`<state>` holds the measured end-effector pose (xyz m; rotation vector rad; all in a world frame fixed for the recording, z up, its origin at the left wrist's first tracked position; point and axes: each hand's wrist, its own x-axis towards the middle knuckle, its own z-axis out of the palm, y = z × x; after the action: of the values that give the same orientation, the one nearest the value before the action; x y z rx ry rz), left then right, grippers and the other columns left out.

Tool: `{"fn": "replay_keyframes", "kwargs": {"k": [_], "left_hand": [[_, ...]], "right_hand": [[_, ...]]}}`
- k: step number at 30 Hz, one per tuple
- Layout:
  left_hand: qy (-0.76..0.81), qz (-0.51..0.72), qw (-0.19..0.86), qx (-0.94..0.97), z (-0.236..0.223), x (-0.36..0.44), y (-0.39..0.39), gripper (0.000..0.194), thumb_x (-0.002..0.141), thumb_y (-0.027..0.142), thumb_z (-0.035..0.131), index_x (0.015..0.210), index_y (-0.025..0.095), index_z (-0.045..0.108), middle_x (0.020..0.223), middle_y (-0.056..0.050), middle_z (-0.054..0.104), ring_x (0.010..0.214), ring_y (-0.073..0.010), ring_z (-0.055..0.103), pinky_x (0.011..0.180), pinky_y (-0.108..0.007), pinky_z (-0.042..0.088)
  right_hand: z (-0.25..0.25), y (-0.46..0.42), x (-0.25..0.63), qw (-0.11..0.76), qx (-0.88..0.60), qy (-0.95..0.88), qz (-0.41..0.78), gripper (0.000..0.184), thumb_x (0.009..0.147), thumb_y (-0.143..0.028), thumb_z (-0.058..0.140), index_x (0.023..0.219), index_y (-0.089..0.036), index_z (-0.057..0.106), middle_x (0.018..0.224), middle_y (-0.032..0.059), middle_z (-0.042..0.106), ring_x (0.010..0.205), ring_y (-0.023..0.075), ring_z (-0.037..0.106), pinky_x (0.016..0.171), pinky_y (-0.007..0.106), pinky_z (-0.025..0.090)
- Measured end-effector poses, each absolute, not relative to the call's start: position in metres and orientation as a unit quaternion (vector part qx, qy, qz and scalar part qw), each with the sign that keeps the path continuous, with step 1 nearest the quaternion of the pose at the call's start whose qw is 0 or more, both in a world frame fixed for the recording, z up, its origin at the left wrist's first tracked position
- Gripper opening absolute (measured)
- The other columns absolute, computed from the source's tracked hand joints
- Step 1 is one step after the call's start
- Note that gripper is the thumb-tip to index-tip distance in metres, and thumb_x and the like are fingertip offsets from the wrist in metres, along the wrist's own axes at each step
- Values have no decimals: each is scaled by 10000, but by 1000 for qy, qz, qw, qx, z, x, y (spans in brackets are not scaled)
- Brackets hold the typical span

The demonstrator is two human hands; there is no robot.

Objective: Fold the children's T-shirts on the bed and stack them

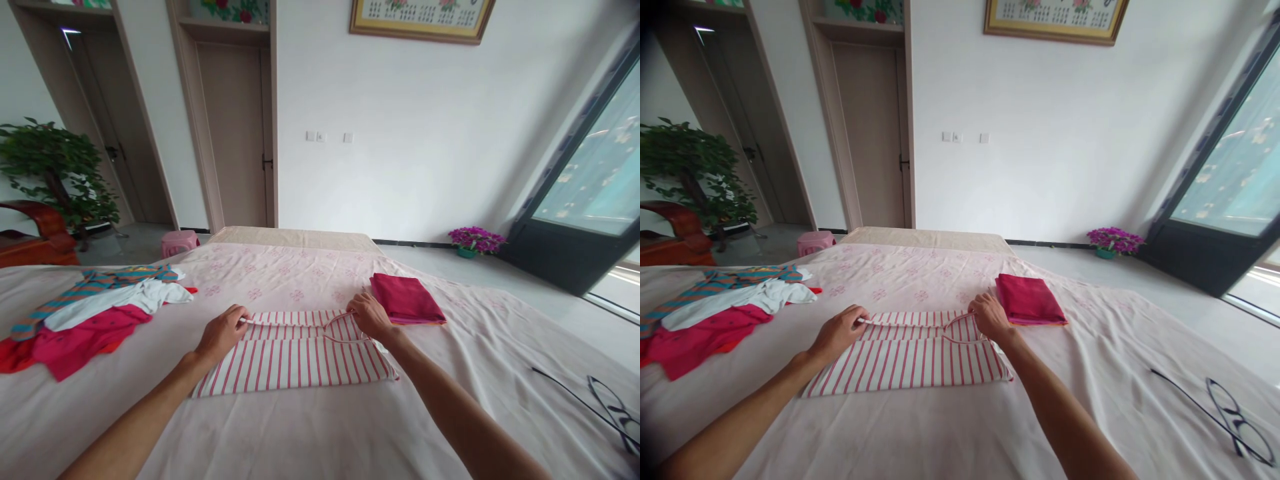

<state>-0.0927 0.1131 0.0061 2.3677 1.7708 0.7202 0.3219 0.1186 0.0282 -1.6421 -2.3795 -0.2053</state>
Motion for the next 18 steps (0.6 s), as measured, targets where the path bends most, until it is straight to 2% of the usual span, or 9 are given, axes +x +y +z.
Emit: {"fn": "replay_keyframes", "kwargs": {"k": [5,8,10,12,15,18], "left_hand": [[586,225,47,777,3,-98,106,138,831,146,500,870,243,591,974,19,653,876,-125,623,725,-218,410],[594,188,10,782,2,-98,102,166,800,114,515,840,239,615,934,-10,659,911,-171,598,764,-261,406],[595,168,-22,786,3,-94,100,221,779,77,505,841,244,637,928,-27,665,932,-205,582,808,-308,401],[584,168,-44,793,6,-87,97,274,774,49,483,848,250,654,947,-37,672,974,-228,569,856,-351,394],[534,207,-31,819,11,-71,93,293,827,65,443,898,249,660,1015,-40,674,1042,-220,560,928,-360,392],[475,219,22,852,9,-53,90,247,900,173,441,984,251,660,1074,-43,660,1067,-203,564,970,-342,405]], "right_hand": [[25,98,330,88,-557,-823,-71,264,908,-115,454,910,-197,706,924,80,654,918,206,529,806,299,380],[29,89,325,80,-581,-808,-57,327,827,-23,460,945,-195,713,962,83,673,960,211,538,832,307,384],[34,84,315,102,-594,-796,-52,420,767,30,448,998,-196,716,1024,81,687,1008,215,540,862,315,388],[38,80,299,131,-596,-792,-32,480,762,38,422,1060,-201,713,1087,76,691,1041,213,546,886,321,401],[36,75,272,172,-556,-813,7,452,859,-53,405,1175,-221,681,1184,69,672,1093,213,552,939,341,416],[25,71,251,169,-469,-866,45,383,953,-214,418,1269,-240,631,1281,57,632,1161,204,544,1008,345,405]]}}
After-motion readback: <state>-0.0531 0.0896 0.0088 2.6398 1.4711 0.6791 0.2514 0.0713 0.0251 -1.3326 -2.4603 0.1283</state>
